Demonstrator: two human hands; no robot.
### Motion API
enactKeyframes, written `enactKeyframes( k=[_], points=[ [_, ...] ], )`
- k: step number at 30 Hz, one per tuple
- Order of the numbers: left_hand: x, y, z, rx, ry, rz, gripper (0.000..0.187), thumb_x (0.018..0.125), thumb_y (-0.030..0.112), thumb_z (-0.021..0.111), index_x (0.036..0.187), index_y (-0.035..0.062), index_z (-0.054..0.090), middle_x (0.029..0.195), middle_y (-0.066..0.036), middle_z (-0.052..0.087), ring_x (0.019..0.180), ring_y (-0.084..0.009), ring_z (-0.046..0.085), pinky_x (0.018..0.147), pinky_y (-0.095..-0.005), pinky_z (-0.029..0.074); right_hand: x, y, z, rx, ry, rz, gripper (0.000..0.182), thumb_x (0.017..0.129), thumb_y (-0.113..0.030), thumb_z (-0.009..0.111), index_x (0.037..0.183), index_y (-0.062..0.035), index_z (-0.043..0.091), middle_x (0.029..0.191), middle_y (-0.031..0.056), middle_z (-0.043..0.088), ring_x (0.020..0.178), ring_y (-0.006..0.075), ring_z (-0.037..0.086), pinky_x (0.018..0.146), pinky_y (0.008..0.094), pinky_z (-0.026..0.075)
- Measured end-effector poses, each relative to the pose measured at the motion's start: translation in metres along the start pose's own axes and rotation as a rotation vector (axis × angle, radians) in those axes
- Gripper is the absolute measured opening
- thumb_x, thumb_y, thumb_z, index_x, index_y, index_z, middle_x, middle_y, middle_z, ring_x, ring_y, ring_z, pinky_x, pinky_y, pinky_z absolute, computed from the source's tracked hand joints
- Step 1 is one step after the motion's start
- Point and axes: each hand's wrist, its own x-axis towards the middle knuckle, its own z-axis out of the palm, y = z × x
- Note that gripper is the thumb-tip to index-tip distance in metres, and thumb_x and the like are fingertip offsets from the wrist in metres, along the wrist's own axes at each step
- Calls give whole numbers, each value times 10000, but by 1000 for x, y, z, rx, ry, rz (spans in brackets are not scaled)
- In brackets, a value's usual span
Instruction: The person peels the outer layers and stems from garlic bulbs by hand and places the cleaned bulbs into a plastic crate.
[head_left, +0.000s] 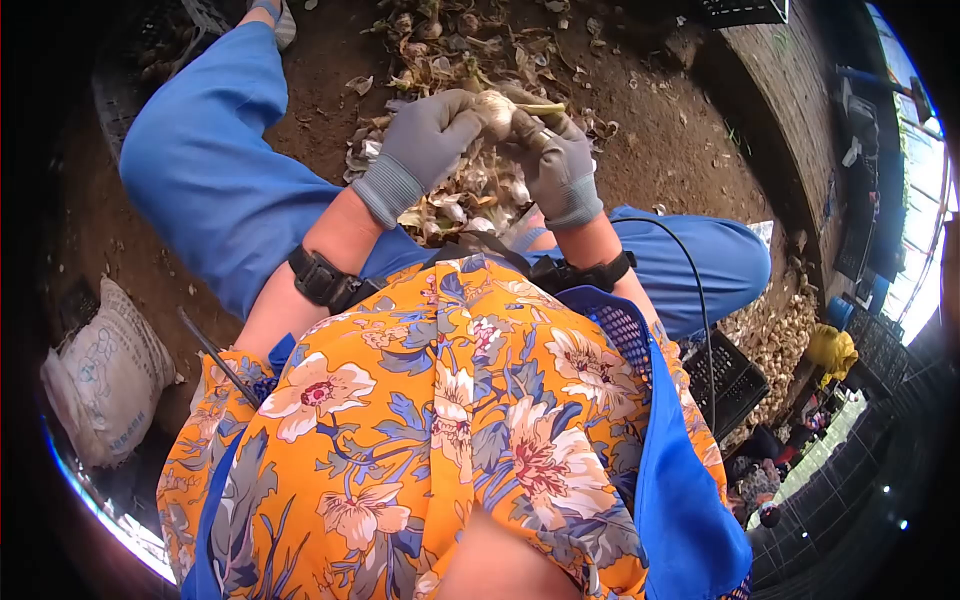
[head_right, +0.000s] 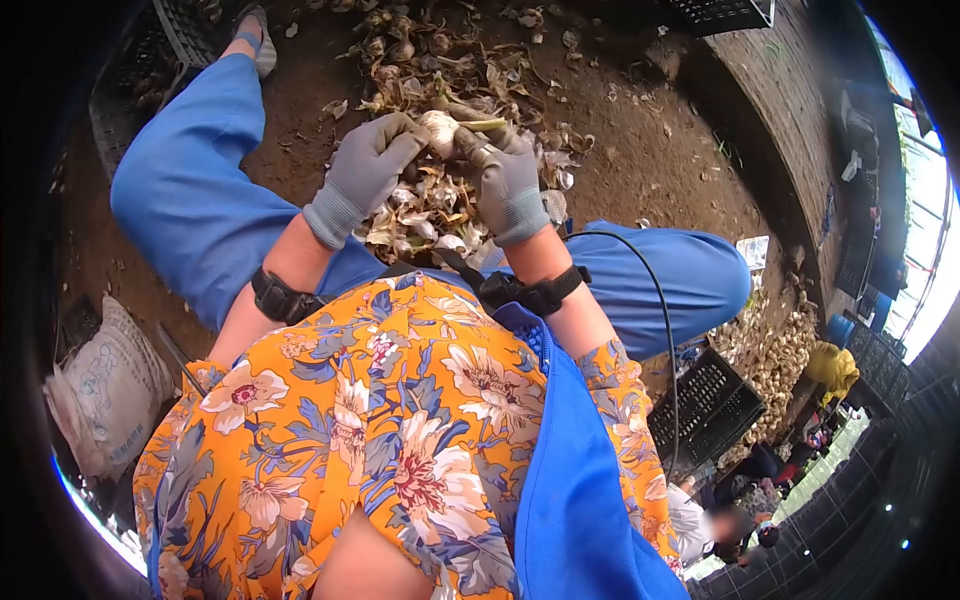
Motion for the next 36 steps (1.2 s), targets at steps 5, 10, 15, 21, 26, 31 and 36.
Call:
enactKeyframes(
  k=[5, 10, 15, 21, 26, 31, 36],
  points=[
    [11, -32, 1, 355, 206, 0, 236, 846, 195, 616, 961, -11, 605, 784, -114, 616, 775, -196, 597, 727, -319, 466, 10, -5, 1, 179, 13, -36, 277, 959, -109, 499, 1220, -21, 530, 1109, 120, 630, 892, 175, 645, 723, 284, 556],
    [5, -10, 5, 345, 281, 377, 348, 810, 208, 689, 1109, 61, 590, 1063, -164, 565, 963, -230, 574, 830, -331, 458, 6, -7, 1, 56, 62, -33, 256, 967, -123, 485, 1189, -12, 547, 1100, 105, 628, 909, 155, 637, 731, 281, 553],
    [4, 3, 4, 505, 232, 763, 393, 712, 52, 718, 1092, 92, 626, 1033, -129, 567, 909, -249, 589, 777, -335, 482, 2, -8, 6, -85, 83, 20, 266, 959, -173, 501, 1156, -5, 561, 1013, 75, 639, 847, 139, 640, 704, 272, 555],
    [5, -4, 4, 470, 197, 906, 294, 721, 27, 691, 1002, 103, 645, 838, -68, 598, 736, -273, 612, 664, -337, 512, 3, -4, 9, -27, 152, 29, 231, 956, -177, 510, 1106, -19, 586, 908, 51, 655, 741, 113, 640, 645, 252, 551],
    [8, -21, 4, 713, 264, 257, 164, 836, 177, 592, 914, 44, 646, 883, -165, 620, 791, -350, 603, 687, -415, 484, 18, -5, -17, 248, 120, 49, 236, 956, -205, 507, 1105, -35, 573, 930, 78, 653, 730, 183, 652, 579, 290, 552],
    [4, 2, 8, 656, 62, 54, 499, 885, 526, 528, 917, 46, 659, 793, -182, 620, 745, -329, 611, 643, -405, 456, 6, -7, -4, 107, 246, 70, 198, 948, -189, 517, 1079, -62, 593, 914, 59, 655, 737, 149, 649, 578, 269, 542],
    [9, 0, 14, 445, 31, 99, 449, 887, 490, 528, 979, 73, 666, 849, -143, 659, 799, -295, 644, 706, -386, 494, 10, 4, -1, -184, 228, -7, 217, 938, -172, 527, 1108, -54, 592, 946, 70, 661, 772, 129, 648, 642, 249, 546]
  ],
)
